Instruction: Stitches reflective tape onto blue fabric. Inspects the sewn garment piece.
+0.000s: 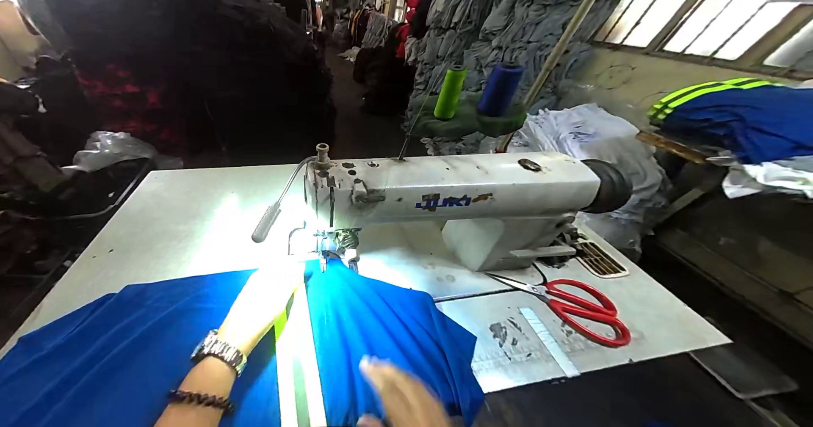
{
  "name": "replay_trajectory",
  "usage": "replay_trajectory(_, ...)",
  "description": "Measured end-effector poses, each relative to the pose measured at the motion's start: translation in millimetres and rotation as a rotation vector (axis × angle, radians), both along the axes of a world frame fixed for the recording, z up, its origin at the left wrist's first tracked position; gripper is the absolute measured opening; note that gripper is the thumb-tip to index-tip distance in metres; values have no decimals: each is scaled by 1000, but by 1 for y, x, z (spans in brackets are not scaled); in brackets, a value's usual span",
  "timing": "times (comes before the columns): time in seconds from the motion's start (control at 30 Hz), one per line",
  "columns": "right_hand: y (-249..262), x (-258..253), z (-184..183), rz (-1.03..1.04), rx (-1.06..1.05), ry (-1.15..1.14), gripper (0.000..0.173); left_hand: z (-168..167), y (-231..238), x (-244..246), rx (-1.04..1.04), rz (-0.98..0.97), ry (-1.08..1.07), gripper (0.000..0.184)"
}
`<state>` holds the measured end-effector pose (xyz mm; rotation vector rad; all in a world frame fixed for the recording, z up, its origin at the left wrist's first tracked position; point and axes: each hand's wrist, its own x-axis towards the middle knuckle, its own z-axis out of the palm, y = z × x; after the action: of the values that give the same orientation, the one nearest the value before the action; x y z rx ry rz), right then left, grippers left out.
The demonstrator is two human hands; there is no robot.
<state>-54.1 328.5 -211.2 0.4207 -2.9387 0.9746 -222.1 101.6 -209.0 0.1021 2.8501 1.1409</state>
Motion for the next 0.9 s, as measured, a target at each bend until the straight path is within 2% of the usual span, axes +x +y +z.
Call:
replay_trajectory(0.1, 46, -47, -17, -94, 159, 86, 70, -30, 2, -2, -162, -45, 161, 37)
replay_trajectory(0.2, 106, -79, -48, -128, 398, 215, 78, -37, 5, 5, -169, -27, 239, 35)
replay_trajectory(0.27, 123, -88, -44, -184, 462, 224, 78, -37, 10, 10, -165, -4, 242, 36)
replay_trajectory(0.33, 104, -90, -27, -199, 416, 264, 68, -34, 13, 10, -148, 29, 240, 41)
replay_trajectory(0.4, 65, -87, -14, -97, 308, 321, 60, -30, 15, 9, -119, 43, 217, 42)
replay_trajectory(0.5, 23, -89, -21, 81, 247, 278, 61, -23, 13, 4, -132, 5, 129, 36)
replay_trajectory(0.57, 19, -89, -31, 162, 321, 140, 64, -24, 12, 6, -171, -7, 106, 32)
replay_trajectory(0.7, 30, -82, -34, 206, 344, 151, 64, -38, 9, 24, -124, 17, 266, 27)
replay_trajectory(0.8, 30, -79, -35, 197, 377, 149, 67, -28, 12, 24, -39, 30, 161, 29)
replay_trajectory(0.9, 29, -81, -34, 191, 386, 135, 67, -18, 17, 7, -20, 56, 118, 20)
